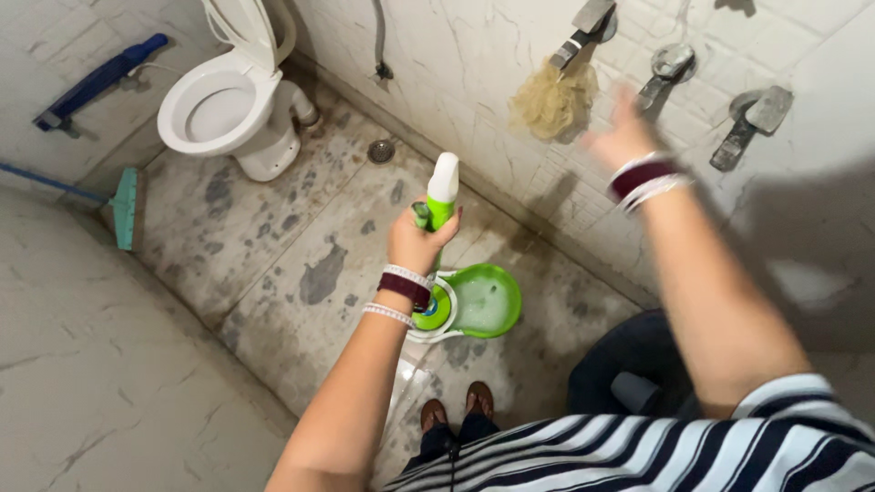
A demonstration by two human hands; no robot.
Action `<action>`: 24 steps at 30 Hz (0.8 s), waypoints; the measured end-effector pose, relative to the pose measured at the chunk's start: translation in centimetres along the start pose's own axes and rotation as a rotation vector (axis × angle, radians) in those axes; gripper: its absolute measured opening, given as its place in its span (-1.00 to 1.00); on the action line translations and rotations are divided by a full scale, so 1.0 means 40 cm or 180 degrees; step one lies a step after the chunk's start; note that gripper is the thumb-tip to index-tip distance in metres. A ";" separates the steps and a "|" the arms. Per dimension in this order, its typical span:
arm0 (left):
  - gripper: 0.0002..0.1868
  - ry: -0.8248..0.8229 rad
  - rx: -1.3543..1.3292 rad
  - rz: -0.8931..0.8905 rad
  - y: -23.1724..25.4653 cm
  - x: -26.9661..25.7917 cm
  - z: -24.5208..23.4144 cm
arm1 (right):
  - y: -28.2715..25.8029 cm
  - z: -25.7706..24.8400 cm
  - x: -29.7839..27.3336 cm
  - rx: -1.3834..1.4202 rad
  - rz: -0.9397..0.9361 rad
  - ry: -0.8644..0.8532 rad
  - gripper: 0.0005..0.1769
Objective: The person gathers clothes from a railing, carries them to a bedroom, and then assembles and fills a mop bucket with water in a bathroom using a faucet.
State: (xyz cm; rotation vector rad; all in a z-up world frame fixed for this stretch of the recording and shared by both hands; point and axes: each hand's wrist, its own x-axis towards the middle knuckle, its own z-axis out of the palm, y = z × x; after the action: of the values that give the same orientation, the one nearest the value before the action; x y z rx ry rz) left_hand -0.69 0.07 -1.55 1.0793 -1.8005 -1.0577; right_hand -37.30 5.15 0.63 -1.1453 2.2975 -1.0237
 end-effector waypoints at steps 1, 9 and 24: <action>-0.65 -0.0046 -0.0168 -0.0007 -0.003 0.000 0.000 | -0.011 0.074 -0.057 -0.0362 -0.0568 -0.0521 0.04; -0.55 -0.0349 -0.0679 -0.0613 0.007 -0.052 -0.066 | -0.036 0.625 -0.403 0.1060 -0.0606 -0.1626 -0.23; -0.53 -0.0615 -0.1547 0.0211 0.135 -0.087 -0.225 | -0.385 0.357 -0.493 0.1713 -0.1524 -0.0977 -0.45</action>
State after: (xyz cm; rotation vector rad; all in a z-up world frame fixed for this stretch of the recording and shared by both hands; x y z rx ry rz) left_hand 7.07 2.53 5.96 0.6359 -1.5876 -1.5004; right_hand -8.77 8.43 2.82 -1.5049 1.4113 -1.4034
